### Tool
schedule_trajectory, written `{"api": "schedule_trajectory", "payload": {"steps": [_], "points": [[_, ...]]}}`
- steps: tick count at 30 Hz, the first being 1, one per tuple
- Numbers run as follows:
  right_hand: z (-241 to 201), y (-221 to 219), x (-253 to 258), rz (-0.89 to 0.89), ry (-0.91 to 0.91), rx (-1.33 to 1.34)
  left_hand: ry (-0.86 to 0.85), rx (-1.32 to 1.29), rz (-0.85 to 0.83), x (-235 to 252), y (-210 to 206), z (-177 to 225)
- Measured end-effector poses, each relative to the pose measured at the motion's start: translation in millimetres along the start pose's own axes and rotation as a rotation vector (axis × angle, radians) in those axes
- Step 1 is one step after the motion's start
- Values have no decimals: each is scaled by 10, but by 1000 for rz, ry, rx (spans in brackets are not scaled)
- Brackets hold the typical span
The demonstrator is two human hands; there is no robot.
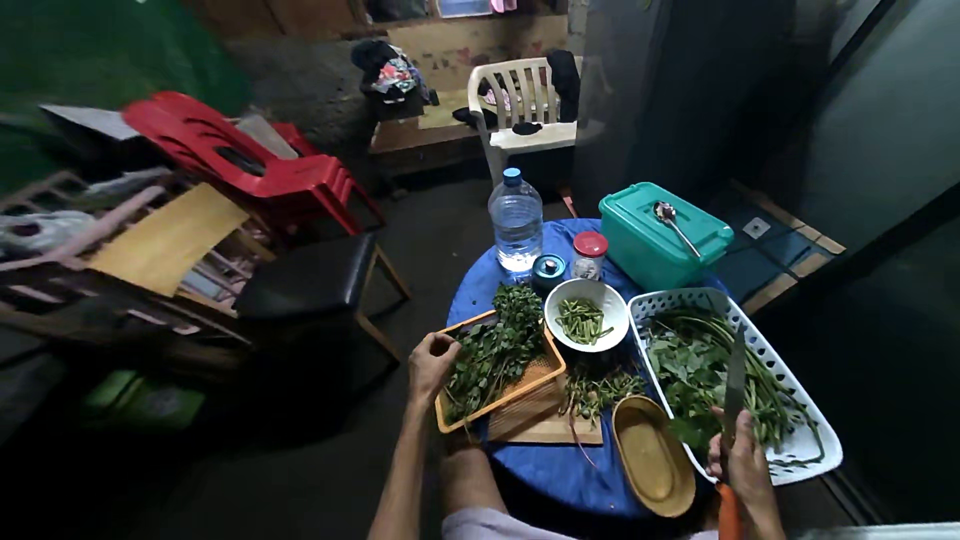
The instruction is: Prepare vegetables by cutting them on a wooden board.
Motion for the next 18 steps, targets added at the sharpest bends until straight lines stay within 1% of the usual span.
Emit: {"api": "schedule_trajectory", "payload": {"steps": [2, 3, 7, 11, 13, 15, 18], "points": [[-49, -49, -26, -25, 36, 33, -149, -206, 40, -97, 21, 228], [-90, -91, -45, -46, 55, 47, -205, -304, 31, -148, -8, 341], [-317, -403, -155, -184, 122, 168, -323, -556, -95, -342, -358, 740], [-533, -881, -316, -424, 221, 311, -396, -688, -254, -537, -960, 1087], [-624, -1044, -332, -500, 252, 365, -424, -759, -347, -646, -1323, 1268], [-671, -1087, -296, -512, 247, 403, -453, -807, -443, -768, -1667, 1439], [-697, -960, -242, -426, 181, 435, -484, -893, -575, -923, -2101, 1640]]}}
Point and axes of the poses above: each hand's wrist, its own x-axis towards the middle knuckle, its own y-axis out of the back of the hand, z = x × y, the point moved 7 cm from there along x, towards the middle knuckle, and after that the axes turned 14 degrees about -z, right-handed, at the moved point
